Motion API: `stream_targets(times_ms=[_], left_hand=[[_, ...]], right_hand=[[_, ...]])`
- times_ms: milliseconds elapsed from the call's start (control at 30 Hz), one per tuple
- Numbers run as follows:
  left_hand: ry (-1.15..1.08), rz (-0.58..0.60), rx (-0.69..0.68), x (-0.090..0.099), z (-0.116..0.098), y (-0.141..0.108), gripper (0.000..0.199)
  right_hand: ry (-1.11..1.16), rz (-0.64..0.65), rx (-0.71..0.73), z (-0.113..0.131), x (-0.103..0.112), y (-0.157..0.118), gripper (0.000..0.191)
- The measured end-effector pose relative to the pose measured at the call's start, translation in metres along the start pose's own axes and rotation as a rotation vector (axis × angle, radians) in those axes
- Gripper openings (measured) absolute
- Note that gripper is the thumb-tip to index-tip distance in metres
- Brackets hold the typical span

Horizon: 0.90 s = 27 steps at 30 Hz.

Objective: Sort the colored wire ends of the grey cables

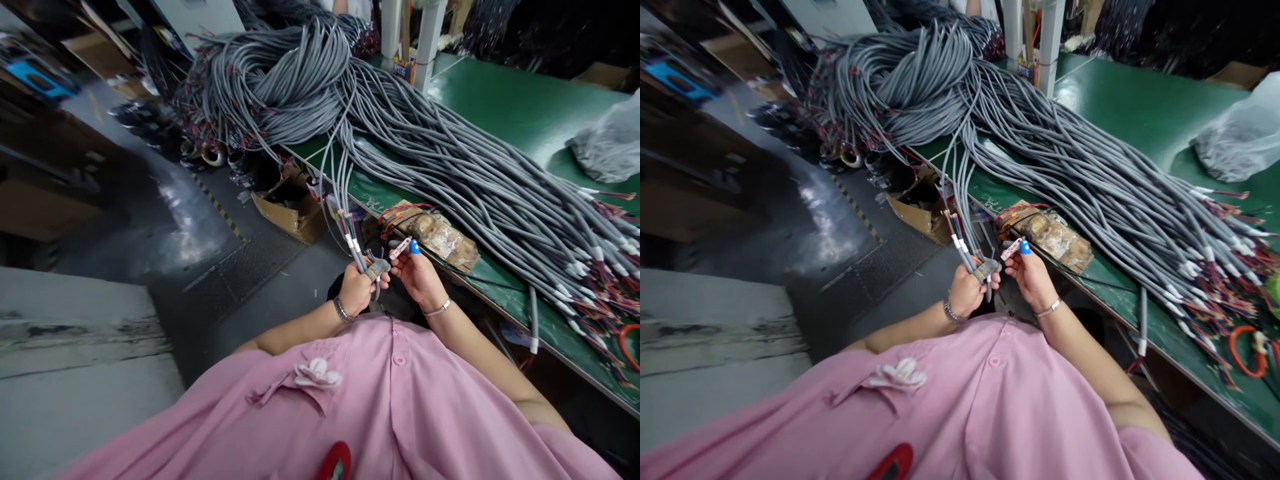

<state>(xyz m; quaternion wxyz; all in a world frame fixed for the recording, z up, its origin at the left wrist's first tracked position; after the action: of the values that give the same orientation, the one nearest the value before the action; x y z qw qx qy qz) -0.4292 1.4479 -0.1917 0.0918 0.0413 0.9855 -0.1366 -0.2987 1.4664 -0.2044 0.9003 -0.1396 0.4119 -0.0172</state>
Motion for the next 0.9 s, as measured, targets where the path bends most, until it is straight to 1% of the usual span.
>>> stream_targets(times_ms=[67,133,200,267,333,400,500,567,633,733,900], left_hand=[[0.003,-0.01,0.0,0.0,0.001,0.002,0.038],[0.0,-0.016,0.003,0.0,0.002,0.003,0.037],[0.003,-0.025,0.011,0.0,0.003,0.003,0.037],[0.015,-0.029,0.017,0.0,0.003,0.003,0.038],[0.027,-0.028,0.015,-0.001,0.002,0.002,0.039],[0.031,-0.029,0.011,-0.002,0.002,0.001,0.04],[0.024,-0.036,0.005,-0.003,0.004,0.001,0.04],[0.024,-0.031,0.001,-0.004,0.006,0.001,0.039],[0.032,-0.031,0.005,-0.003,0.008,0.002,0.04],[0.054,-0.032,0.02,-0.002,0.012,0.001,0.041],[0.06,-0.018,0.014,-0.001,0.014,0.0,0.038]], right_hand=[[-0.068,-0.037,0.085,0.001,0.003,0.001,0.036],[-0.153,-0.096,0.203,0.005,0.007,0.001,0.034],[-0.245,-0.16,0.311,0.009,0.012,0.001,0.037],[-0.315,-0.198,0.368,0.01,0.015,0.0,0.04],[-0.327,-0.196,0.358,0.009,0.016,0.002,0.043],[-0.28,-0.158,0.28,0.005,0.015,0.004,0.047],[-0.115,-0.093,0.116,-0.003,0.011,0.009,0.05],[-0.013,-0.077,0.063,-0.005,0.009,0.01,0.046],[0.036,-0.101,0.065,-0.005,0.008,0.012,0.042],[0.049,-0.13,0.089,-0.004,0.008,0.013,0.039],[0.056,-0.117,0.085,-0.006,0.008,0.012,0.04]])
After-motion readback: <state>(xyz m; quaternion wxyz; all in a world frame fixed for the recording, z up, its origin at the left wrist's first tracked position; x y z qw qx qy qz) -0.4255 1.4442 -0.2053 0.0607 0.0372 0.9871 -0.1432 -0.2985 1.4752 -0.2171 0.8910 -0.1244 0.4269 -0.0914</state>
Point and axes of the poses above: each hand's wrist, its own y-axis towards the middle knuckle, its own x-axis out of the back of the hand, z = x × y, the point moved 5 cm from there along y, towards the middle knuckle, and after that the axes turned 11 degrees about y, right-handed, at the moved point
